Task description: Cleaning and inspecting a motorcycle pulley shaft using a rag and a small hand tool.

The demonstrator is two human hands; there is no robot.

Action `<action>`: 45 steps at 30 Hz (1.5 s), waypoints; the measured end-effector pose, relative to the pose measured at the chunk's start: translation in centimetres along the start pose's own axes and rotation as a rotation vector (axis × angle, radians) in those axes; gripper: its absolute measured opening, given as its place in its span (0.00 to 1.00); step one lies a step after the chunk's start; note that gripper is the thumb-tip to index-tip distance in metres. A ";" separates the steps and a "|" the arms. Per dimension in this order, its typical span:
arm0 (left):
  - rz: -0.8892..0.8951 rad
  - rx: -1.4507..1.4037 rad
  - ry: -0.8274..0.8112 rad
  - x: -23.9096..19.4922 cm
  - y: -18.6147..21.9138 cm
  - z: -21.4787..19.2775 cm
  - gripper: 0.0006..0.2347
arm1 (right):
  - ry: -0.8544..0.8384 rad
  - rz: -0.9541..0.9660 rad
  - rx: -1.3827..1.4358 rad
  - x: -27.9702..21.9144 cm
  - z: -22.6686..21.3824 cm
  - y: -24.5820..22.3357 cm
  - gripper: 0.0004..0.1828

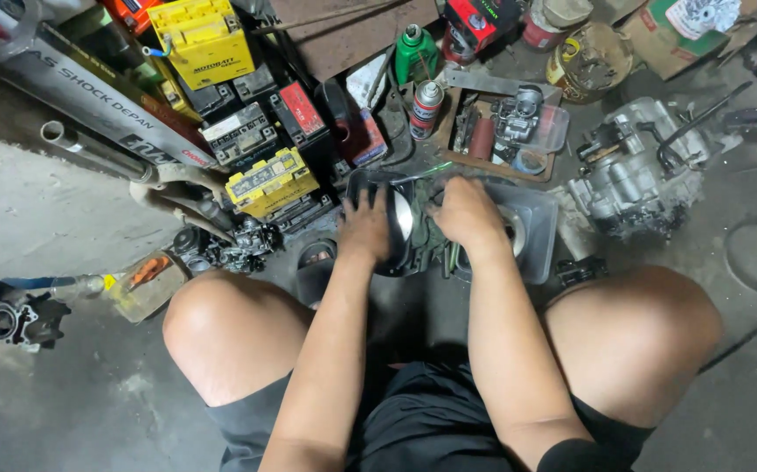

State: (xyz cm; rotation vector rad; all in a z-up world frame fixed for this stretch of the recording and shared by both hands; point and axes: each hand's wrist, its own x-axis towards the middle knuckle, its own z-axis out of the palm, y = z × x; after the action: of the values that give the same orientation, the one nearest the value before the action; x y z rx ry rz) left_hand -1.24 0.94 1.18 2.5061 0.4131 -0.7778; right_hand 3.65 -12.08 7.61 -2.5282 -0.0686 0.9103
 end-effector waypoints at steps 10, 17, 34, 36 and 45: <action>0.051 0.048 -0.030 2.3 -1.4 2.6 0.48 | -0.080 0.016 -0.007 0.8 0.6 -0.1 0.22; 0.072 0.055 -0.013 2.4 -1.6 2.5 0.50 | 0.034 0.054 -0.148 7.6 6.7 6.7 0.27; 0.221 -0.669 0.165 1.4 -5.4 -1.1 0.52 | 0.334 -0.059 -0.099 5.6 3.0 1.9 0.28; 0.293 -0.843 0.241 1.3 -5.4 -1.2 0.48 | 0.224 -0.017 -0.138 6.4 3.2 1.3 0.35; 0.147 -0.954 0.376 2.2 -5.8 -0.1 0.49 | 0.204 -0.065 -0.161 14.2 6.4 5.9 0.20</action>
State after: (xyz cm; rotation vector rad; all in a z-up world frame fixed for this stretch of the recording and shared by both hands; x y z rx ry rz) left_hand -1.84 6.11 -2.10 1.7199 0.5515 0.0079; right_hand 10.19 -12.07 -7.64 -2.7365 -0.1652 0.6404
